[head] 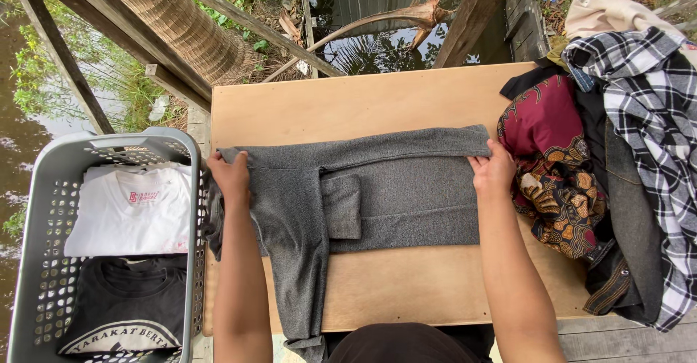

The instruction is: The person folds a gray hooded sweatshirt on a wooden board outdoors, smoothing the fabric by hand and tucking the sleeves and hood to form a compact rectangle, then places it into a laundry basket.

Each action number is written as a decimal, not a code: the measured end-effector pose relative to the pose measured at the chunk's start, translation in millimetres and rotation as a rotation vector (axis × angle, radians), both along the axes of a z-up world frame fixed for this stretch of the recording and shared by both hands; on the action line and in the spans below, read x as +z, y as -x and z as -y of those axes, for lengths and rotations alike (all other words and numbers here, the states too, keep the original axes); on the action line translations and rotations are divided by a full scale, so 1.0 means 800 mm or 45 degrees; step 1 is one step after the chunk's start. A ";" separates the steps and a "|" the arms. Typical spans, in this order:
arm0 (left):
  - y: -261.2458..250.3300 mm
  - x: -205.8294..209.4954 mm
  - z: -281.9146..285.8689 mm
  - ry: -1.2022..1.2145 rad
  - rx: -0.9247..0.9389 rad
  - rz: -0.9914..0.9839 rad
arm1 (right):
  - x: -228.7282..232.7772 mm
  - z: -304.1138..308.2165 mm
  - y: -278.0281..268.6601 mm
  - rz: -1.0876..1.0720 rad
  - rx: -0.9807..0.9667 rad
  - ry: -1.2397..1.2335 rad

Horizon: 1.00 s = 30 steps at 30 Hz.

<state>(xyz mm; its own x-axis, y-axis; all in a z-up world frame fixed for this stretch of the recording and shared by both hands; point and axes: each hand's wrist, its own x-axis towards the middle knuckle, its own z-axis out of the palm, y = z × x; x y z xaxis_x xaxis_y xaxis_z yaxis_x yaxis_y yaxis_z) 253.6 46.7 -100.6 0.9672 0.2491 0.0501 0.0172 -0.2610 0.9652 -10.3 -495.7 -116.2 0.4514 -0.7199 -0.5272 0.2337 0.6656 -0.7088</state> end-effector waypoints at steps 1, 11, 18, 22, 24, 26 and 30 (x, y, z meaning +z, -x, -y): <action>0.014 0.016 0.010 -0.459 0.049 0.193 | 0.002 -0.009 0.000 -0.055 -0.027 0.271; 0.123 0.101 0.157 -1.319 -0.944 0.372 | 0.081 -0.260 -0.038 0.141 1.017 0.793; 0.112 0.078 0.163 -1.160 -0.837 0.551 | 0.065 -0.319 -0.096 0.375 0.859 -0.444; 0.118 0.099 0.165 -1.084 -0.737 0.636 | 0.063 -0.345 -0.118 0.312 0.677 -0.851; 0.123 0.107 0.164 -1.074 -0.744 0.691 | 0.052 -0.354 -0.134 0.336 0.640 -0.864; 0.126 0.111 0.164 -1.061 -0.763 0.682 | 0.033 -0.361 -0.149 0.452 0.619 -0.856; 0.121 0.105 0.157 -1.013 -0.696 0.641 | 0.004 -0.365 -0.176 0.612 0.600 -0.758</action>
